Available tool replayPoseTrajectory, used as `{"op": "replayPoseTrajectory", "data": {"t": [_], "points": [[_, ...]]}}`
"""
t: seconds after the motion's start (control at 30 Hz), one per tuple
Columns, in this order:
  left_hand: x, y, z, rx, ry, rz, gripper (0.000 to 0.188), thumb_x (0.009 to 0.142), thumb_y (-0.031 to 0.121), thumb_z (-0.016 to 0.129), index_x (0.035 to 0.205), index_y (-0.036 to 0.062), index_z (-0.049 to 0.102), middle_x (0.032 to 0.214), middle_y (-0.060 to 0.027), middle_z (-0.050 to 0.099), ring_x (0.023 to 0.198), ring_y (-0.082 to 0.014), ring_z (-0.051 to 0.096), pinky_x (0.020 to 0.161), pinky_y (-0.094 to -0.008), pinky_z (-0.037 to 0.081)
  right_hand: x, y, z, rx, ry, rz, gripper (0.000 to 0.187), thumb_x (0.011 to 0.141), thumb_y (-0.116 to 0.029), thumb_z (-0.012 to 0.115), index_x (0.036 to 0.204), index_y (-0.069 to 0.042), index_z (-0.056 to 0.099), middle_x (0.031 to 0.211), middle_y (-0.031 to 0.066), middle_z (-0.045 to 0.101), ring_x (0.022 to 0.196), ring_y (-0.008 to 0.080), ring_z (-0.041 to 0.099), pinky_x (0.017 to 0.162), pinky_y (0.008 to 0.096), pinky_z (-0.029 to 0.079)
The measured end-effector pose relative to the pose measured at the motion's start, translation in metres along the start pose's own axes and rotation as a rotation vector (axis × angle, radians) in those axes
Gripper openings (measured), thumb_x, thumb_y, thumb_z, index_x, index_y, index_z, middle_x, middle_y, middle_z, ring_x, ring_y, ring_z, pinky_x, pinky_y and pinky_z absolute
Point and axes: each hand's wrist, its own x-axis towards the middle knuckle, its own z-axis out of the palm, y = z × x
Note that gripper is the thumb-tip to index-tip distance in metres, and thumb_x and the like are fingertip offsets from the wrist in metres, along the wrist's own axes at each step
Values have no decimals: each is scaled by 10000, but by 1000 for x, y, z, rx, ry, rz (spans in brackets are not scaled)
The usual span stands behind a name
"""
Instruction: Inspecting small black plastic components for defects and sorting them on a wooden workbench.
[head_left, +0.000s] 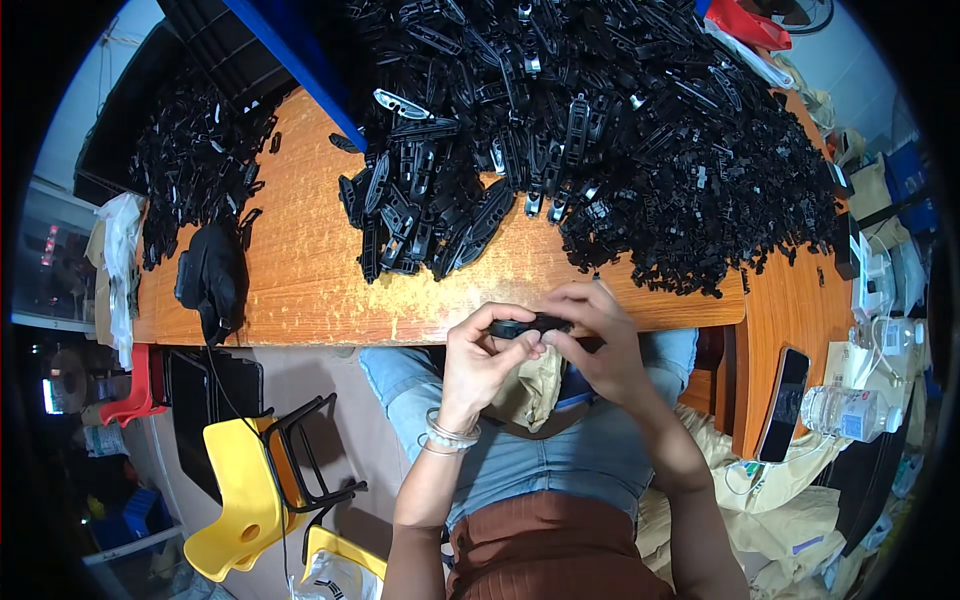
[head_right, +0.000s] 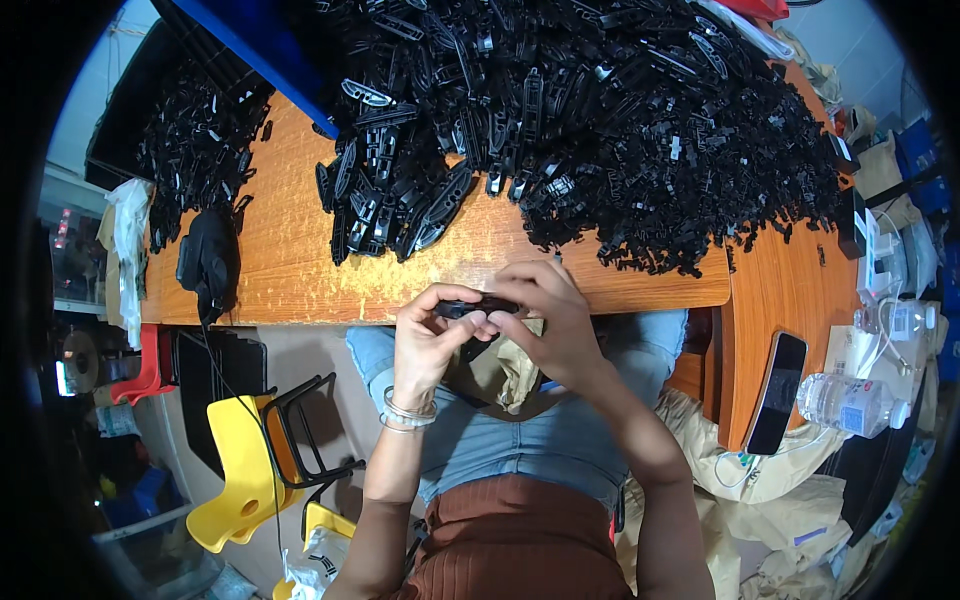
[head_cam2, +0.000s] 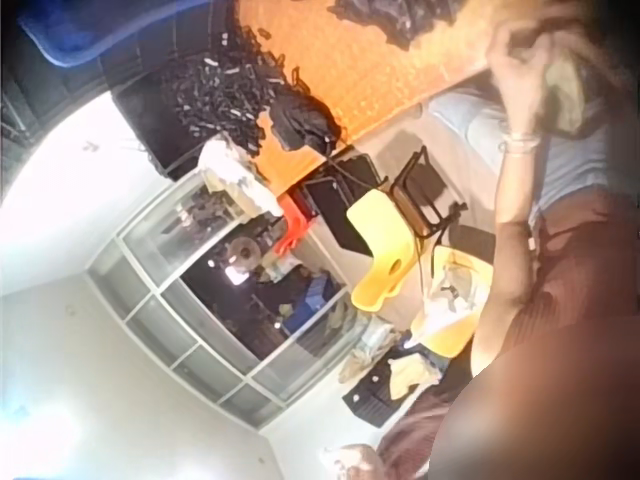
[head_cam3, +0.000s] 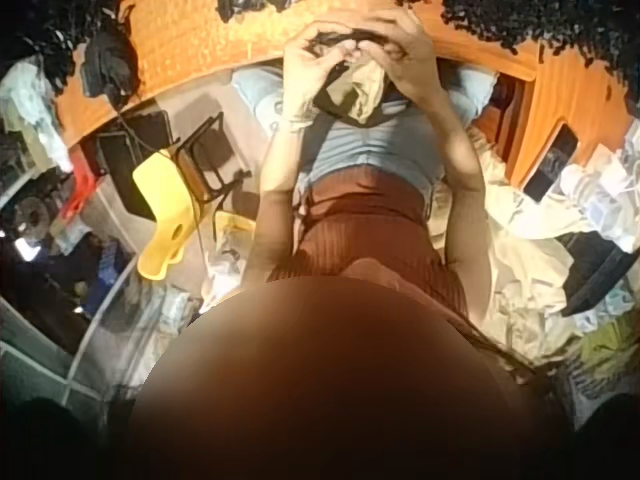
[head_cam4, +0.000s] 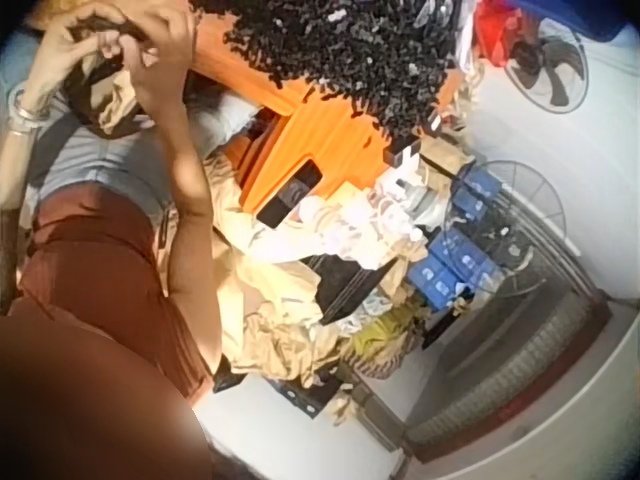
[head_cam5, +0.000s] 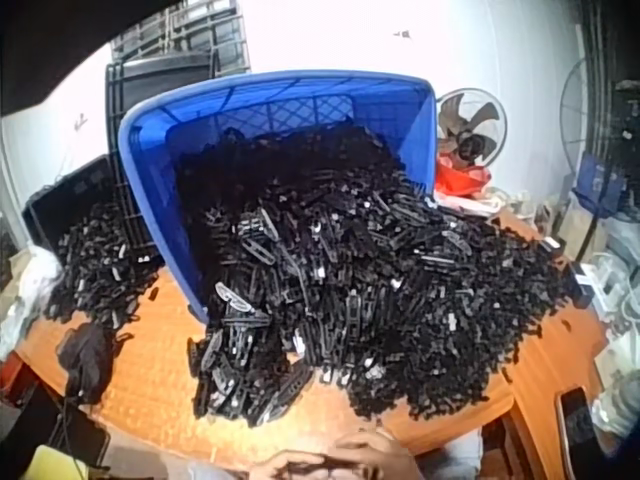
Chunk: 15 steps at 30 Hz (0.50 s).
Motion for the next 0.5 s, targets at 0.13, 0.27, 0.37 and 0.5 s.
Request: {"op": "replayPoseTrajectory", "data": {"t": [0.13,0.27,0.37,0.5], "points": [[-3,1,-2,89,-39,59,182,840,-84,591,1020,-63,568,843,-113,668,752,-139,669,683,-221,549,-12,-4,-3,261,-263,562,257,815,-1,618,1071,17,633,825,17,627,730,106,567,676,237,456],[-5,2,-7,96,-92,-15,131,883,3,556,975,-82,595,786,-120,662,682,-162,662,642,-254,548,-25,-1,-3,494,-188,455,272,862,-25,586,1128,27,612,800,11,624,695,60,531,657,221,437],[3,4,-13,216,-72,5,164,907,71,550,965,-66,617,763,-118,665,654,-153,653,607,-253,526,-34,1,-10,453,-346,438,298,878,-65,567,1167,3,595,841,80,648,726,99,576,669,245,448],[34,9,-16,919,354,486,233,839,122,642,1027,-12,607,869,-140,600,683,-269,617,603,-339,485,-30,5,-13,156,-317,302,287,866,-30,529,1144,-26,597,947,161,645,817,243,621,750,343,473]]}}
